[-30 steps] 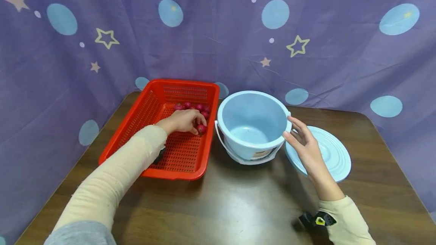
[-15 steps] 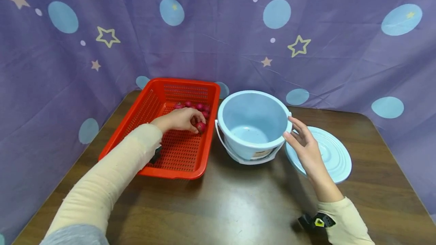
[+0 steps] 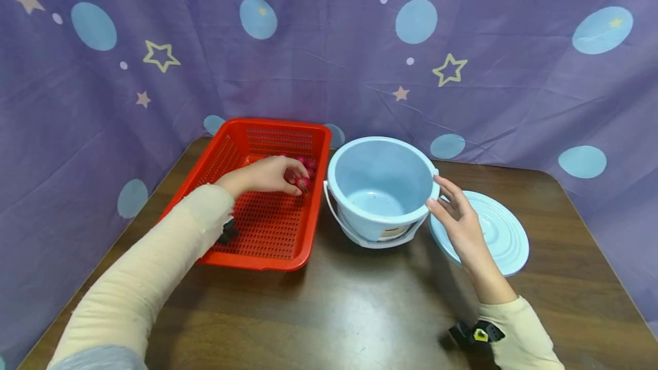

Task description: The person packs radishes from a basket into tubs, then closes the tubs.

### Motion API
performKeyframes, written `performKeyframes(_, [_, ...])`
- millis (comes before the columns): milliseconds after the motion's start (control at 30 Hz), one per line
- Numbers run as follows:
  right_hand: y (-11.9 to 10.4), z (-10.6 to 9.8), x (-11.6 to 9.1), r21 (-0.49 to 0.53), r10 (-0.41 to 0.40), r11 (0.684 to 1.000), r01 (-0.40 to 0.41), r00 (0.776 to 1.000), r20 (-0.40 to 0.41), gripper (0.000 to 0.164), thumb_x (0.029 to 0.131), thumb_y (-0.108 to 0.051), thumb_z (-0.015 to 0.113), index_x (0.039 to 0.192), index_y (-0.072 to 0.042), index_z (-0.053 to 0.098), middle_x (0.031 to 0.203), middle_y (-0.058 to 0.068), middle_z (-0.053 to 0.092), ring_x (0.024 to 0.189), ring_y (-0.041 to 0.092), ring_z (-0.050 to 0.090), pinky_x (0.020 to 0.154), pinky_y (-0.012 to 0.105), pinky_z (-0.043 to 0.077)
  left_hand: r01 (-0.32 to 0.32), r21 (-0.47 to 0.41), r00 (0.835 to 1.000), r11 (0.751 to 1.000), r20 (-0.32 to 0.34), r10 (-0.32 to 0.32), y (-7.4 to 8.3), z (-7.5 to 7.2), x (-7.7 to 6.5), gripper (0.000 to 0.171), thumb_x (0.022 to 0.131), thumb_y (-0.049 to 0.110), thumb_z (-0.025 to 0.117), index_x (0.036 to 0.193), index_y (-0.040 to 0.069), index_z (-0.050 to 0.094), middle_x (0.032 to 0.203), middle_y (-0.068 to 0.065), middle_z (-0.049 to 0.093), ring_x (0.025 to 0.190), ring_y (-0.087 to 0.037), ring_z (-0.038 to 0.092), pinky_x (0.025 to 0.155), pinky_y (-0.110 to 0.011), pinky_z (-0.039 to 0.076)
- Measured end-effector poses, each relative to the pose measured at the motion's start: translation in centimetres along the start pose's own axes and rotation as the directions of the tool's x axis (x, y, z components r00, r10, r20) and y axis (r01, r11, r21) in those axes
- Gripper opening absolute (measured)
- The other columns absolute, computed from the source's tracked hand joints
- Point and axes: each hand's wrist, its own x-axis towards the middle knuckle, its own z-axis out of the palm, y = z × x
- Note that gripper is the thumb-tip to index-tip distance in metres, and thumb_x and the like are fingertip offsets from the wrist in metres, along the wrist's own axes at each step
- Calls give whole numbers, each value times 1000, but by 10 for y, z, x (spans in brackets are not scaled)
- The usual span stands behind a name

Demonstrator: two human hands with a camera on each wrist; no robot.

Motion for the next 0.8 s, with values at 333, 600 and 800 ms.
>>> performKeyframes(333, [0, 0, 3, -20, -17, 1000, 17, 1000, 1, 57, 100, -23, 59, 153, -17, 37, 154, 11, 37, 136, 33, 40, 111, 51, 30, -34, 6, 986, 999, -166, 34, 18, -18, -14, 38, 85, 23, 80, 120, 17, 68, 103, 1, 69, 90, -17, 61, 83, -36, 51])
performKeyframes(600, [-1, -3, 3, -38, -12, 999, 13, 1000, 7, 58, 101, -25, 59, 154, -19, 36, 155, 11, 35, 136, 32, 40, 110, 52, 31, -67, -53, 963, 996, -264, 51, 36, -28, -23, 33, 86, 26, 78, 118, 20, 69, 102, 4, 69, 91, -15, 62, 84, -38, 50])
performKeyframes(800, [1, -1, 3, -36, -12, 999, 12, 1000, 5, 57, 101, -24, 59, 153, -18, 36, 155, 12, 36, 135, 32, 41, 110, 51, 31, -105, -88, 953, 991, -293, 75, 44, -35, -25, 34, 88, 27, 77, 120, 21, 69, 104, 5, 68, 92, -14, 61, 86, -40, 49])
